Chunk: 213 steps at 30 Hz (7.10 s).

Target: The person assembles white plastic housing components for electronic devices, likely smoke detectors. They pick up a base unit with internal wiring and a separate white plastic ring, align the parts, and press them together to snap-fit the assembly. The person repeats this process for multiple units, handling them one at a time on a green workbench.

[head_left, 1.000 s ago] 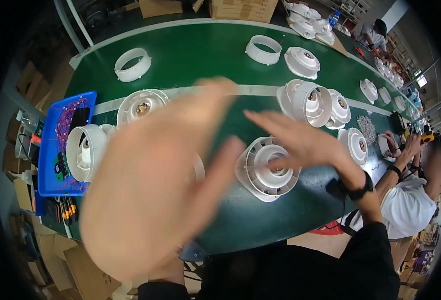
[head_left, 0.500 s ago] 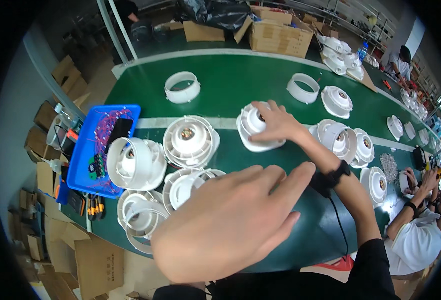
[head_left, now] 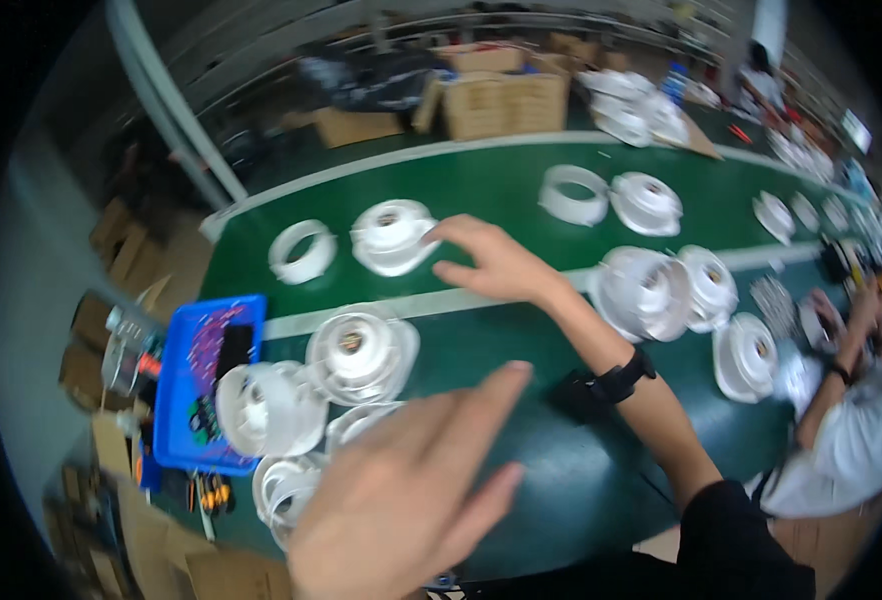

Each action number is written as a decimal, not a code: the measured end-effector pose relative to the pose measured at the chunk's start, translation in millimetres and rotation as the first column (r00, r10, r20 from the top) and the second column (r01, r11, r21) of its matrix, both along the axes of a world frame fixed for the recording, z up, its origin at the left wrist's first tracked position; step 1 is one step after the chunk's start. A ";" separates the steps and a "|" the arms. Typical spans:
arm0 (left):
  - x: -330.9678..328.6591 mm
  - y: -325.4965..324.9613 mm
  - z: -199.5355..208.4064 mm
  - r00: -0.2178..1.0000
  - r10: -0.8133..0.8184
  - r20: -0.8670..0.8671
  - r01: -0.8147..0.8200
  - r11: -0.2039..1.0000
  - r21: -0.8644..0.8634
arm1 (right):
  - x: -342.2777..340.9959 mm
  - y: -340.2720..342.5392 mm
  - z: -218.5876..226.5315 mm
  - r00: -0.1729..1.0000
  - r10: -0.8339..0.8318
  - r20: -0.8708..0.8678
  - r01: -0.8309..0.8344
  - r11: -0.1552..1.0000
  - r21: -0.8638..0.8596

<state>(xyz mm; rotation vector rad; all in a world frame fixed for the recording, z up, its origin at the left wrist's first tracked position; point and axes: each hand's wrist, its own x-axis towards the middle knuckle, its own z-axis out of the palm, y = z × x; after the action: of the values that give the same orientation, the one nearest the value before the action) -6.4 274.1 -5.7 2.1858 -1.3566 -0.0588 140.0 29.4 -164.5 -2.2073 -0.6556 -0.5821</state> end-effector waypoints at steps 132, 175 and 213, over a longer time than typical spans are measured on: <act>14.2 -60.8 -25.9 0.983 0.017 -0.185 -0.114 0.845 -0.523 | -182.4 -27.4 109.8 0.980 0.195 -0.048 -0.189 0.977 0.102; 23.5 -76.4 -37.9 0.973 0.221 -0.065 -0.221 0.816 -0.535 | -180.4 -11.0 112.4 0.937 0.168 -0.305 0.125 0.655 0.745; 18.0 -52.5 -23.9 0.964 0.102 -0.246 -0.241 0.728 -0.642 | -182.6 -38.1 104.9 0.985 0.166 -0.049 -0.162 0.984 0.077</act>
<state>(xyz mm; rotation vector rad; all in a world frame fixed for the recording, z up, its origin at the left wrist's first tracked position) 11.7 221.7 -29.7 1.6179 -0.8635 0.2484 -42.6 -8.7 -59.6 -2.0709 -0.7672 -0.4513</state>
